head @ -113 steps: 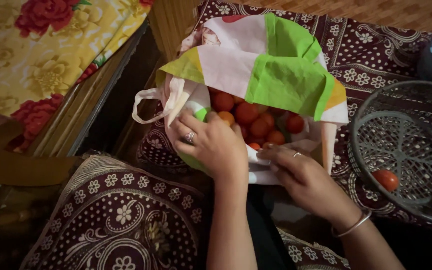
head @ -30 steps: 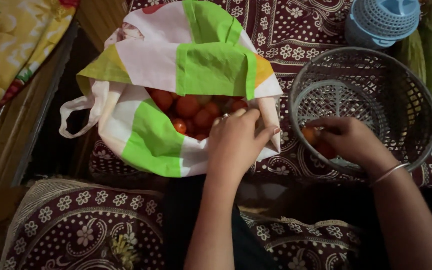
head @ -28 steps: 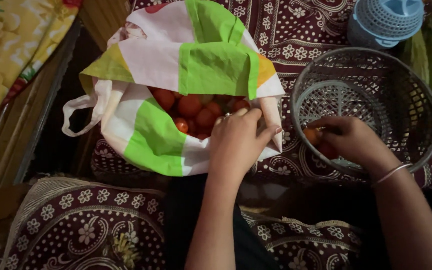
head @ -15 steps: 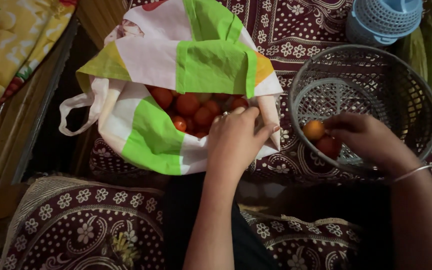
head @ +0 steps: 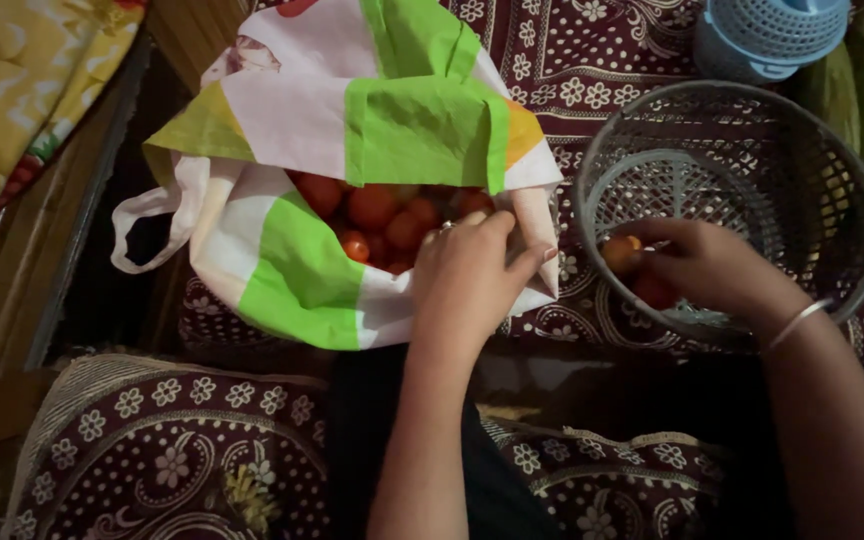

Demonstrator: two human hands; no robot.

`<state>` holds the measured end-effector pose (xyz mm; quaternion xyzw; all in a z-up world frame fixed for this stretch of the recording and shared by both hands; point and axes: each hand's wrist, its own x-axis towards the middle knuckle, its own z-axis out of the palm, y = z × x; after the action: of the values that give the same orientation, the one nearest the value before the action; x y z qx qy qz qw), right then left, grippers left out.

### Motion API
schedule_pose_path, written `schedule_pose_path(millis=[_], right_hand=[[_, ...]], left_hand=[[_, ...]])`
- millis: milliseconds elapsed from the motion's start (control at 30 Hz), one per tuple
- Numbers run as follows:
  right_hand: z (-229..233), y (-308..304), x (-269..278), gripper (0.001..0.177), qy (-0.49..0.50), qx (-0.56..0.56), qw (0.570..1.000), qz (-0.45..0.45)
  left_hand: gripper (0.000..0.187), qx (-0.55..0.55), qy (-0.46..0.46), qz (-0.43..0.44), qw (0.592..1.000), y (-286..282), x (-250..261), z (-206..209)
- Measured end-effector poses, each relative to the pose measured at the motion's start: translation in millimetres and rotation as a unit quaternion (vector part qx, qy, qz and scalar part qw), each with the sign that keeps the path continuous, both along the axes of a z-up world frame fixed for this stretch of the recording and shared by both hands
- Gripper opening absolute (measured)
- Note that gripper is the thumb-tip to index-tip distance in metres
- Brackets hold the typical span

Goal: The person transfers ginger from a reusable bag into a small blue colander, then transfers tomatoes from the bag into a larger metal colander. The person handles the vegetables one by one, placing them into the respective containers on a patterned cloth.

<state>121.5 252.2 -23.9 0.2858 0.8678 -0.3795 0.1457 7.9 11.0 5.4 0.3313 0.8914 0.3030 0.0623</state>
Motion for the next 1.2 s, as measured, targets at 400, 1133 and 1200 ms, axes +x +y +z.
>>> schedule_pose_path(millis=[400, 1133, 1200], right_hand=[[14.6, -11.8, -4.6, 0.032, -0.044, 0.001, 0.998, 0.033], [19.8, -10.5, 4.8, 0.053, -0.017, -0.029, 0.999, 0.008], [26.7, -13.5, 6.4, 0.057, -0.005, -0.019, 1.0, -0.01]], left_hand=[[0.039, 0.014, -0.001, 0.003, 1.0, -0.8, -0.2, -1.2], [0.043, 0.016, 0.014, 0.01, 1.0, -2.4, -0.8, -3.2], [0.043, 0.038, 0.022, 0.016, 0.999, -4.1, -1.2, -3.4]])
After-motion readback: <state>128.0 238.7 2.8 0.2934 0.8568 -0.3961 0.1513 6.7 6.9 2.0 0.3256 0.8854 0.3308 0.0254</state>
